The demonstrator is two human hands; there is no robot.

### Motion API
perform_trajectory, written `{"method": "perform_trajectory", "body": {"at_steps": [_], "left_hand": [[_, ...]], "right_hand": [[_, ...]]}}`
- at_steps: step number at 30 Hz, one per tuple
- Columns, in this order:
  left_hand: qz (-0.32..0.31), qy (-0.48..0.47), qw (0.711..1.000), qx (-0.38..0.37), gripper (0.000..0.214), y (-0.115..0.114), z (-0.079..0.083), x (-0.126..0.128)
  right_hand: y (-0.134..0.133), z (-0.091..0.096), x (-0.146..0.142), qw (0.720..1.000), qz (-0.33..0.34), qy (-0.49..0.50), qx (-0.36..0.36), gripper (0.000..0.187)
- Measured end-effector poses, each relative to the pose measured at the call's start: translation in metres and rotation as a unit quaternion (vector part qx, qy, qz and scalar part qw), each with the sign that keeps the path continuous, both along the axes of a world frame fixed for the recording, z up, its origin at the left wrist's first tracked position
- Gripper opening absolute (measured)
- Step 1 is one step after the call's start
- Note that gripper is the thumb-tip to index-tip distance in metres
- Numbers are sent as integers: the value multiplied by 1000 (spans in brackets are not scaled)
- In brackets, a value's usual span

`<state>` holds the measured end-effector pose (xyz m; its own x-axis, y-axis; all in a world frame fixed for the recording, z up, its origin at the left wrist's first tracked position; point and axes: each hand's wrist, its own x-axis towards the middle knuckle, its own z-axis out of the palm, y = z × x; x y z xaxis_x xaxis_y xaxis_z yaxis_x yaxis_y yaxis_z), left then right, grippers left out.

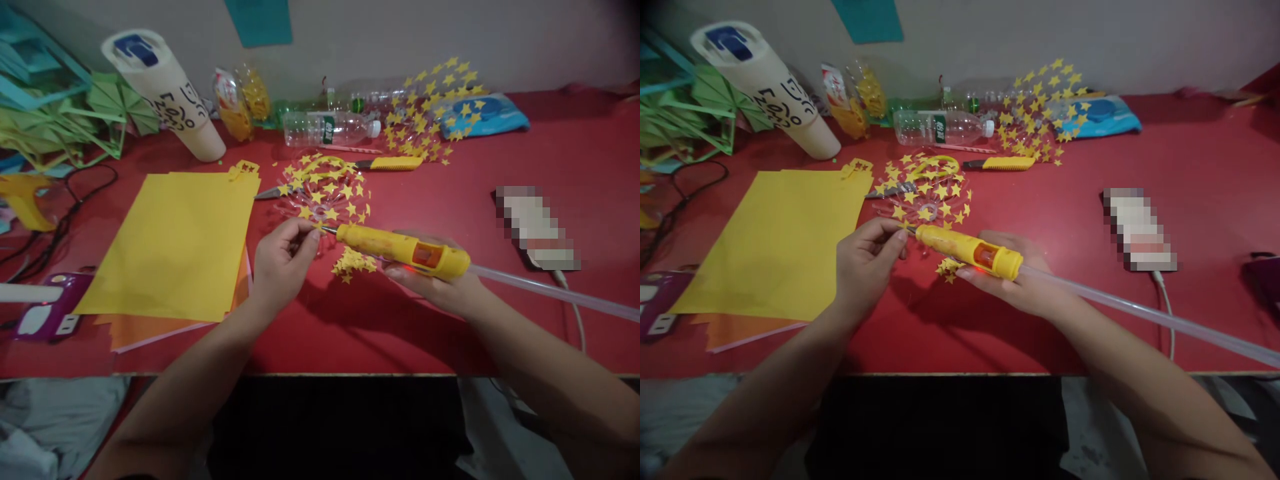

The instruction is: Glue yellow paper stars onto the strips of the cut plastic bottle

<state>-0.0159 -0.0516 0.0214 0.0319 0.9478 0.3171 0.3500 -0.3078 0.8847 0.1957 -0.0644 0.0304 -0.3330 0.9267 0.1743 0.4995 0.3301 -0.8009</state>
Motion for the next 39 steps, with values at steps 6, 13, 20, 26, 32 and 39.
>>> {"method": "perform_trajectory", "body": {"at_steps": [6, 13, 20, 26, 32, 39], "left_hand": [[-5, -3, 1000, -1, 11, -1, -1, 0], [-6, -1, 1000, -1, 12, -1, -1, 0], [-6, -4, 1000, -10, 12, -1, -1, 0], [-2, 2, 1000, -10, 12, -1, 0, 0], [-5, -2, 1000, -7, 12, -2, 0, 0], [3, 3, 1000, -10, 12, -1, 0, 0]], "right_hand": [[-1, 0, 0, 1000, -7, -9, -26, 41], [-1, -2, 0, 999, -14, 3, -45, 41], [0, 0, -3, 999, -25, 14, -27, 37], [0, 2, -4, 999, -21, 12, -29, 40], [0, 3, -5, 998, -35, 19, -39, 36], [0, 4, -6, 998, -30, 28, -46, 31]]}}
